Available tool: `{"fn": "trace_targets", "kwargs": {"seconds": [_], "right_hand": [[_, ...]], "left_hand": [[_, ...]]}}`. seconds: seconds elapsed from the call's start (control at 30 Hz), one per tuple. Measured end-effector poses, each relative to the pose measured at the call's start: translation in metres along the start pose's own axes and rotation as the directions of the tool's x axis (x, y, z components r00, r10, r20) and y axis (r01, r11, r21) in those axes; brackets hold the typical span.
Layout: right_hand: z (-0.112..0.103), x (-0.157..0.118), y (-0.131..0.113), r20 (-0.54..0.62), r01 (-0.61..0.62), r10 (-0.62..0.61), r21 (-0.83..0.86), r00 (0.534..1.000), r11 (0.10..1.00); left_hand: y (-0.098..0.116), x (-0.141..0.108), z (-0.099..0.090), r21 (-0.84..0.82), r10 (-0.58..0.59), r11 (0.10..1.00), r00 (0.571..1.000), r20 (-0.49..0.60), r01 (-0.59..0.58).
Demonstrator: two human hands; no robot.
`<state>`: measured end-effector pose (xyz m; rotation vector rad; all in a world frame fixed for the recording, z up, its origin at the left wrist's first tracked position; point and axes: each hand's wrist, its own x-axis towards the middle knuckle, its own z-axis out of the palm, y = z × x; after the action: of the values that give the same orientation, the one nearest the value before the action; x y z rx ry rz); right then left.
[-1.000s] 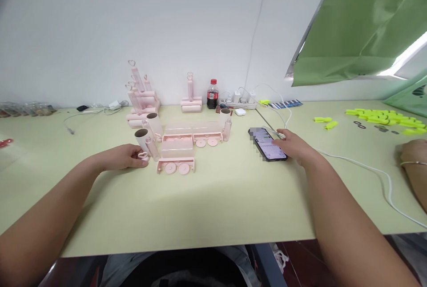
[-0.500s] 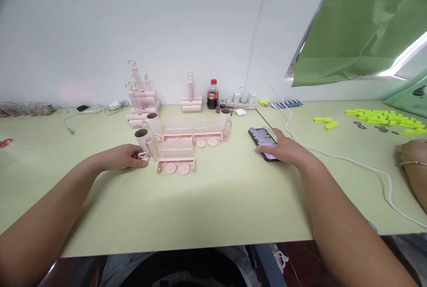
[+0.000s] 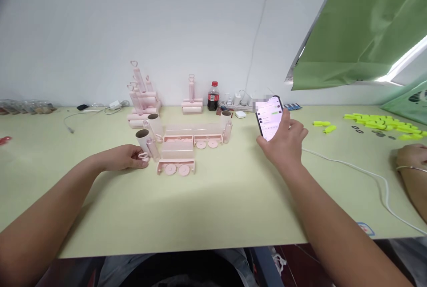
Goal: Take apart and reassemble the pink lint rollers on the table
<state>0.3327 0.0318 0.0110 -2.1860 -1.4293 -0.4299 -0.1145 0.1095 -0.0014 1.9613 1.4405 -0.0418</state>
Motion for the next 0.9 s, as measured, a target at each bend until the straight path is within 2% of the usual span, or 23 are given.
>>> {"fn": "trace_targets", "kwargs": {"seconds": [0.23, 0.37, 0.5, 0.63, 0.8, 0.9], "right_hand": [[-0.012, -0.004, -0.005, -0.128, 0.037, -0.031, 0.043, 0.991, 0.998], [-0.014, -0.005, -0.005, -0.131, 0.034, -0.026, 0.058, 0.991, 0.998], [-0.012, -0.005, -0.004, -0.092, -0.043, 0.064, 0.218, 0.994, 0.975], [-0.005, 0.001, 0.002, 0.021, -0.169, 0.172, 0.313, 0.985, 0.934], [0.004, 0.011, 0.015, 0.283, -0.28, 0.224, 0.175, 0.933, 0.944], [0.009, 0.012, 0.022, 0.376, -0.277, 0.222, 0.098, 0.9, 0.956]], "left_hand": [[-0.005, 0.002, 0.001, -0.073, 0.006, 0.997, 1.0, -0.008, -0.007], [-0.009, 0.004, 0.001, -0.103, 0.007, 0.995, 1.0, -0.012, -0.008], [-0.008, 0.004, 0.0, -0.085, 0.012, 0.996, 0.999, -0.03, -0.014], [-0.006, 0.003, 0.0, -0.051, 0.0, 0.999, 1.0, -0.028, -0.002], [-0.008, 0.004, 0.0, -0.062, -0.004, 0.998, 1.0, -0.003, 0.004], [-0.008, 0.003, 0.0, -0.069, 0.004, 0.998, 1.0, 0.008, -0.003]]}}
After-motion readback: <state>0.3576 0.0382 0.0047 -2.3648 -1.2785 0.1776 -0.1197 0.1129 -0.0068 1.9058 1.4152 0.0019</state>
